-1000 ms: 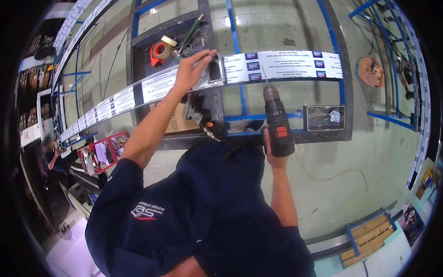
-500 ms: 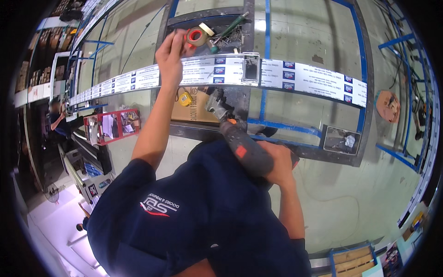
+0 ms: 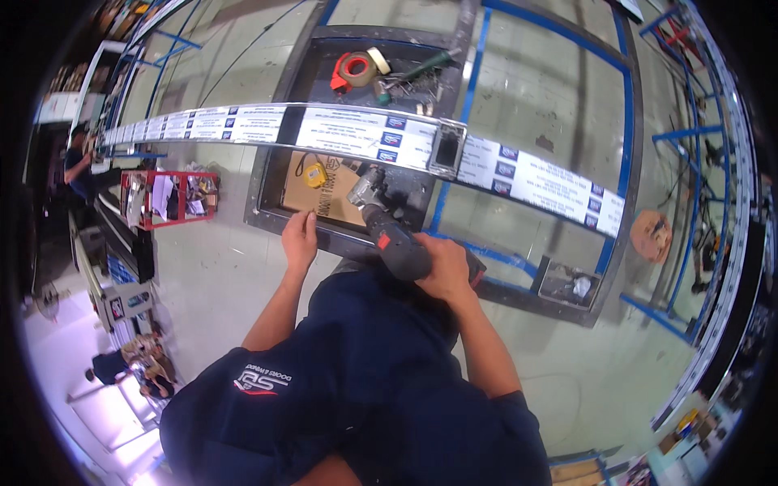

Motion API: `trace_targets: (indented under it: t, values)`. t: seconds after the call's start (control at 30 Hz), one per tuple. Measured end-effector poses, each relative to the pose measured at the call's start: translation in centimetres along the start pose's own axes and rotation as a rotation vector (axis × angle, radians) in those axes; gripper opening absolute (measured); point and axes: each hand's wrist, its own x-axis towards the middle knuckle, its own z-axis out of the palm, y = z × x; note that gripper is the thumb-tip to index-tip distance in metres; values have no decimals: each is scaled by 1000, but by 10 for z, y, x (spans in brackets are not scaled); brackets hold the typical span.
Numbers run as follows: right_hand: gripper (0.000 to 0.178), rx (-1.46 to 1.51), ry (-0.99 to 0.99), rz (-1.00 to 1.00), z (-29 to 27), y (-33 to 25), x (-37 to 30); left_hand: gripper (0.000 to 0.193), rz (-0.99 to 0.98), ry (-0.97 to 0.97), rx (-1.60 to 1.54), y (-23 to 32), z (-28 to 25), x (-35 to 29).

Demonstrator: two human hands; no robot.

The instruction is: Assembling and securing components onto a curved metal frame using a drill and measuring tape.

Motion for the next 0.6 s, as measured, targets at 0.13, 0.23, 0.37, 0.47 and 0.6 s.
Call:
trace_targets:
  t: [0.13, 0.23, 0.37, 0.47, 0.6]
  values:
    - [45, 78, -44, 28, -13, -11, 8, 19, 108, -30, 132, -8, 9, 19]
    - [44, -10, -54, -39, -13, 8, -7, 27, 13, -195, 203, -22, 15, 19]
    - [32, 116, 69, 115, -23, 16, -51, 34, -142, -249, 186, -24, 36, 10]
    - [62, 1, 304, 417, -7, 76, -105, 34, -131, -247, 220, -15, 28, 18]
    - [51, 137, 248, 375, -21, 60, -101, 31, -174, -266, 287, -17, 19, 13]
